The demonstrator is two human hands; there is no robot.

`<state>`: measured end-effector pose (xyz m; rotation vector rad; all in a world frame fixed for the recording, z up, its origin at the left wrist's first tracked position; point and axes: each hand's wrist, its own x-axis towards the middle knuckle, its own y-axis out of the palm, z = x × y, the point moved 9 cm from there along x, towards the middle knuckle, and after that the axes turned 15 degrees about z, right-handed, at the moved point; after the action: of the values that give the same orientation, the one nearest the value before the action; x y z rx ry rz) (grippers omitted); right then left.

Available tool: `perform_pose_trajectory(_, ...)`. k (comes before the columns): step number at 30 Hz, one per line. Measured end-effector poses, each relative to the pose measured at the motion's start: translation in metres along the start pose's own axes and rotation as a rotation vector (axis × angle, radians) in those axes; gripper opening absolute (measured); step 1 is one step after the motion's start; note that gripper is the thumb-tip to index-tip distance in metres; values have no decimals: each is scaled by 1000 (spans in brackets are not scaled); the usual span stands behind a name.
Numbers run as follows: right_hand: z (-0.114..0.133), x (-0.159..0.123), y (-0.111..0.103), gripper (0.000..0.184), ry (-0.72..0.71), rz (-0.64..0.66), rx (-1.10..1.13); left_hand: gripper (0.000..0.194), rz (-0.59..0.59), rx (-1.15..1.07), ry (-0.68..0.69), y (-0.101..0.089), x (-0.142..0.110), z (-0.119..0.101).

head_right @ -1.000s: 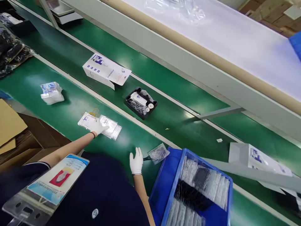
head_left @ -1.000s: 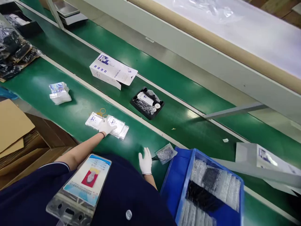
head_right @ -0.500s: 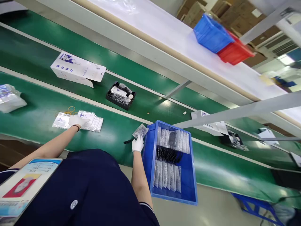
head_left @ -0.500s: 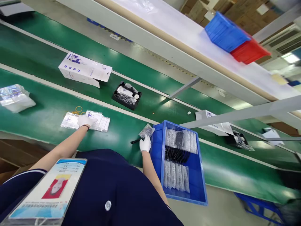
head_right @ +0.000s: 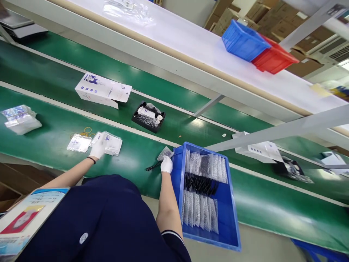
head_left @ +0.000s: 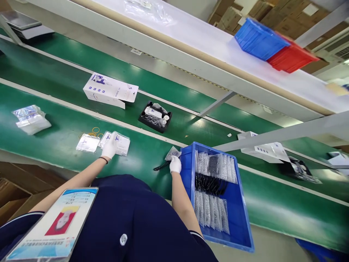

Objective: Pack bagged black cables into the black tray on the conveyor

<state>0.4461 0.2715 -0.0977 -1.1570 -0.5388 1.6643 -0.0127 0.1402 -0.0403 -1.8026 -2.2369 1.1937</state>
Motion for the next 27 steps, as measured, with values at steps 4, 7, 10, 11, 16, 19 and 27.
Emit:
perform_pose_trajectory(4,67,-22,-9,45,-228,-51,87,31,258,-244,81,71,-18,-46)
perform_pose_trajectory(7,144,-65,0,37,-580,25,147,49,492,-490,58,120,-31,-78)
perform_pose_trajectory(10,197,-106,2,30,-779,117,269,63,566,-828,95,133,-38,-102)
perform_pose_trajectory(11,202,-110,-1,27,-731,123,344,63,541,-857,148,127,-38,-109)
perform_pose_trajectory(16,198,-111,-15,30,-443,204,747,56,563,-608,322,96,-50,-133)
perform_pose_trajectory(19,204,-116,-26,29,-441,230,782,56,595,-603,365,86,-56,-143)
perform_pose_trajectory(27,212,-127,-41,27,-455,213,766,55,625,-609,408,83,-66,-154)
